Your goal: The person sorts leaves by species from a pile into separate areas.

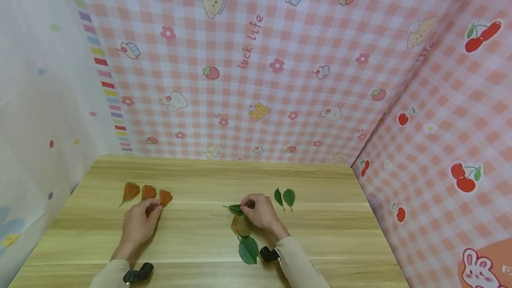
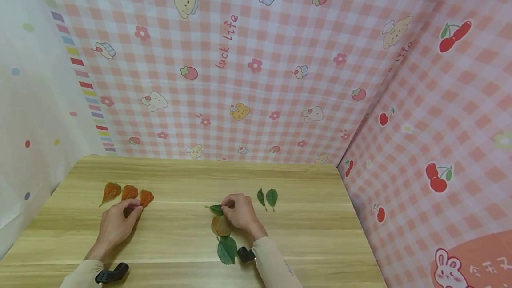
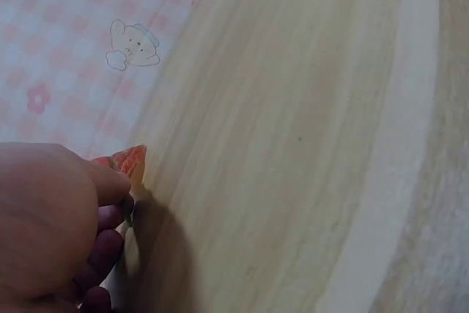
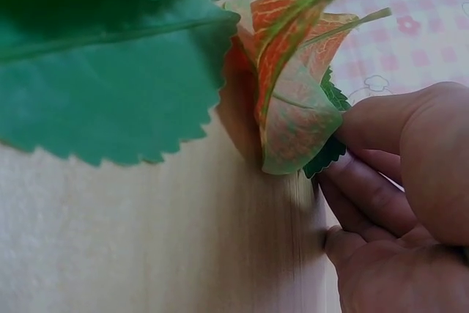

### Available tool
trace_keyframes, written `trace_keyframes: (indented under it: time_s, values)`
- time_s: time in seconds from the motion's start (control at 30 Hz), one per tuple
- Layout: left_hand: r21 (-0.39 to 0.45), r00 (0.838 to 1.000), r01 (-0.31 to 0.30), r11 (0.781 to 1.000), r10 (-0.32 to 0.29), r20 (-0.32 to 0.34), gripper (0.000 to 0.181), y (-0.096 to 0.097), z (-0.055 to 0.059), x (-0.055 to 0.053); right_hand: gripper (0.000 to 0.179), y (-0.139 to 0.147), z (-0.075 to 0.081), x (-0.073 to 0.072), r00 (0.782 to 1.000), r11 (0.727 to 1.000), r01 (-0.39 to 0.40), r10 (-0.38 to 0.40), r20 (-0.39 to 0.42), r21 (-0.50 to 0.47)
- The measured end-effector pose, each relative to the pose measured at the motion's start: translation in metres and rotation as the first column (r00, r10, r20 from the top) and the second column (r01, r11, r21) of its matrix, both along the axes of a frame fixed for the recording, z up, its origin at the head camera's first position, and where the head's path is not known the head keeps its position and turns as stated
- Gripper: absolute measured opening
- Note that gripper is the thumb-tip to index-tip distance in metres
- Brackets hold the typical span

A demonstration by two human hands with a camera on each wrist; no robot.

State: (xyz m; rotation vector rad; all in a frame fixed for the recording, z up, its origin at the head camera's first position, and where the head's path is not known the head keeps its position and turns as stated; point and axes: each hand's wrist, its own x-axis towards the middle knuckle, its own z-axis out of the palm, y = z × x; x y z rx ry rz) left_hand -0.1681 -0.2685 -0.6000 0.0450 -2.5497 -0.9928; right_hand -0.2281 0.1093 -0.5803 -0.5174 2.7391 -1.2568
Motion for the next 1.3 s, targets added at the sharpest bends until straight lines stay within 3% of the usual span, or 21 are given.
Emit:
trace_keyframes:
  time_s: [0.67,1.0,1.3]
  values:
    - [0.017,1.0,-0.003,1.0,0.002,0.027,0.006,0.0,-0.005,-0.001,0.009,0.008,0.007,0.002,1.0,0.998,0.02,-0.019,0.009,-0.06]
    - [0.022,1.0,-0.018,1.0,0.018,0.023,0.006,-0.001,-0.003,-0.001,0.005,0.021,0.016,0.008,0.996,0.988,0.065,-0.074,-0.057,-0.139]
    - [0.018,0.999,-0.017,1.0,0.017,0.031,0.005,-0.003,-0.001,-0.002,0.007,0.028,0.018,0.016,0.993,0.947,0.108,-0.115,-0.003,-0.302]
